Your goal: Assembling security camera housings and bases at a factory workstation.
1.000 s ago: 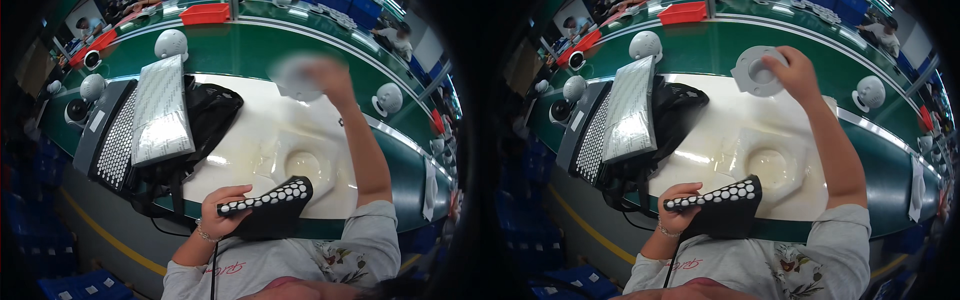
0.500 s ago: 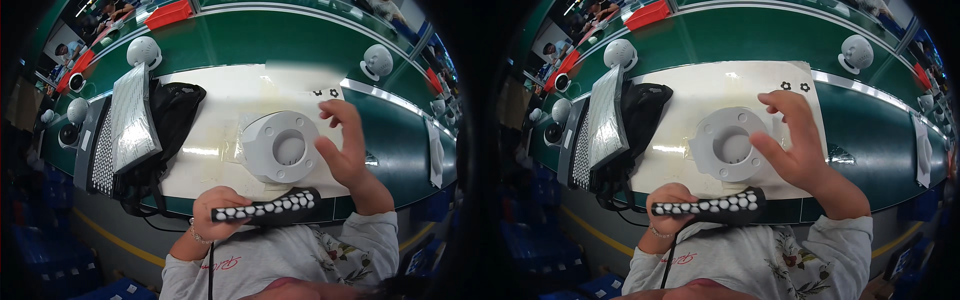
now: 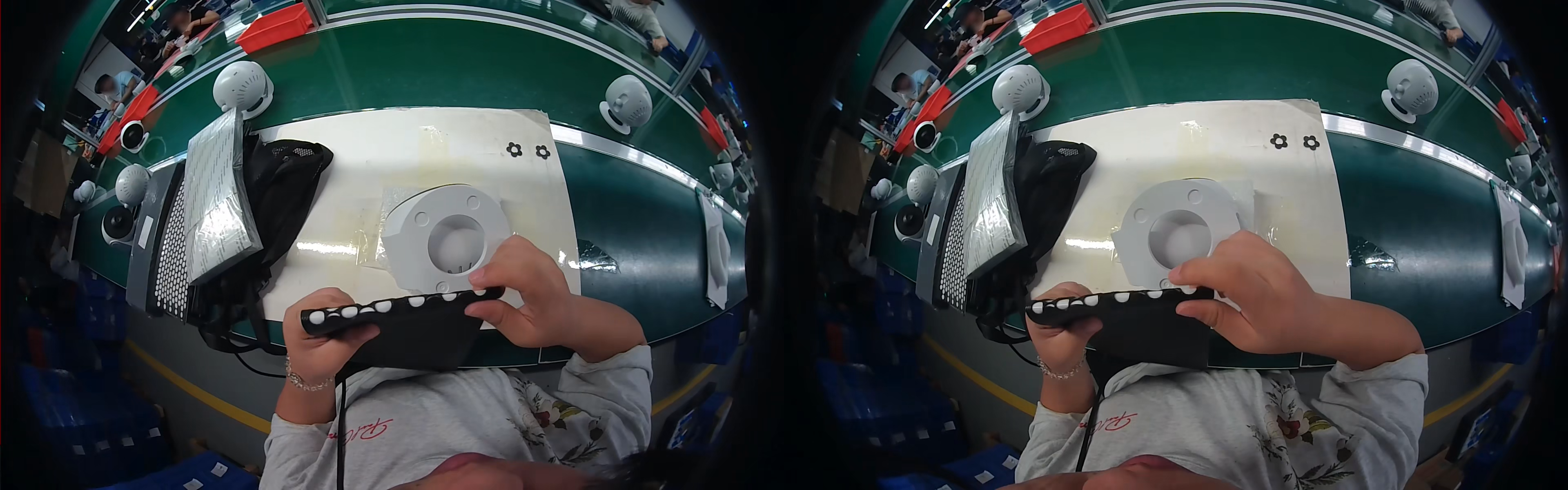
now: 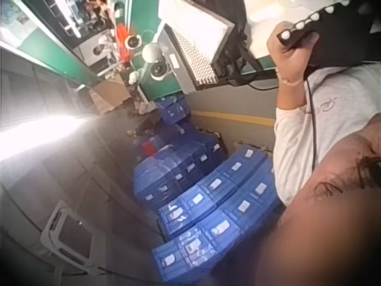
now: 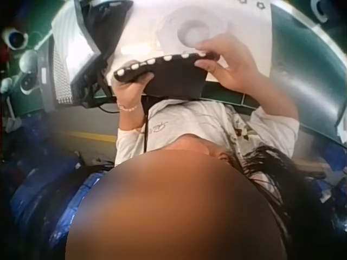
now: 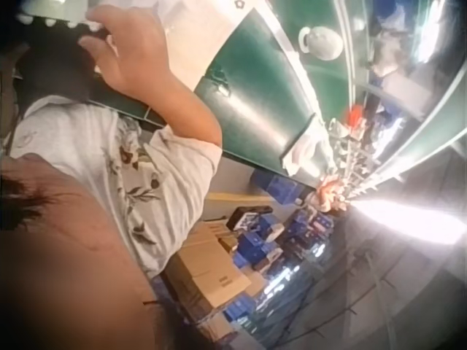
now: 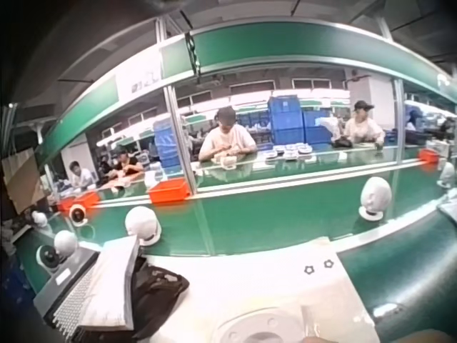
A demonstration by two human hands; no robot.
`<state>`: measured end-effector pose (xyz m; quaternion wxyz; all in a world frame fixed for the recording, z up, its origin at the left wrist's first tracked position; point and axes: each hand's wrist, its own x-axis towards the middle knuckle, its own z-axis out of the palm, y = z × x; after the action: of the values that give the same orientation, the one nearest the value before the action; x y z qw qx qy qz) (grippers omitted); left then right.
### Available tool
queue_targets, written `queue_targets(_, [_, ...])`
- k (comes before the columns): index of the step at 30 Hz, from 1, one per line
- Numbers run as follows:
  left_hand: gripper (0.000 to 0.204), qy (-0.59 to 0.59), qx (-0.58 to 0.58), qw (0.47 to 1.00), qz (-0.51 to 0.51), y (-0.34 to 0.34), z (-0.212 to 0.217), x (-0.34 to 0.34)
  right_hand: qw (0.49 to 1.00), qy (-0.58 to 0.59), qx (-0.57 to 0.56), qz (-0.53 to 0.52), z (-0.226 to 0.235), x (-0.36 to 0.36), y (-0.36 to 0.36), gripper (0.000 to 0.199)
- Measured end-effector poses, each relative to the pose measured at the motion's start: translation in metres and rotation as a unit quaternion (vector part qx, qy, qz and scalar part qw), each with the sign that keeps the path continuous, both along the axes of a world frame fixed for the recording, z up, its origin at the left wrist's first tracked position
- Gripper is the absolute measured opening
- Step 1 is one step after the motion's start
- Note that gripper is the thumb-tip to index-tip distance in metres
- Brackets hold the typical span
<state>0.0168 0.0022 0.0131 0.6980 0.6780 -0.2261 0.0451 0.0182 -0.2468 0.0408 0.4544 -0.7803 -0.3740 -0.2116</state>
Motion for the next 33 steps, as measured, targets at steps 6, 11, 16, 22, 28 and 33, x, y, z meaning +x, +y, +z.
queue_targets(6, [0.02,-0.044,-0.02,0.998,0.027,-0.004,-0.005,0.002,0.998,0.004,-0.053,0.014,0.014,0.0,-0.003,0.023])
queue_targets(11, [0.021,-0.033,0.017,0.998,0.046,-0.008,-0.004,-0.001,0.993,-0.107,-0.049,-0.018,0.024,-0.004,-0.002,0.027])
queue_targets(16, [0.023,-0.079,0.06,0.995,0.032,-0.011,-0.009,0.001,0.997,-0.065,-0.038,-0.018,0.018,-0.003,0.009,0.037])
queue_targets(22, [0.024,-0.1,0.116,0.988,0.02,-0.01,-0.007,0.002,0.996,-0.083,0.009,0.037,0.015,-0.007,0.012,0.05])
queue_targets(28, [0.023,-0.153,0.124,0.98,0.015,-0.017,-0.004,0.003,0.998,-0.039,0.036,0.031,0.013,-0.007,0.025,0.052])
queue_targets(33, [0.025,-0.167,0.139,0.976,-0.013,-0.016,-0.005,0.005,0.991,-0.061,-0.017,0.12,0.021,-0.005,0.018,0.049])
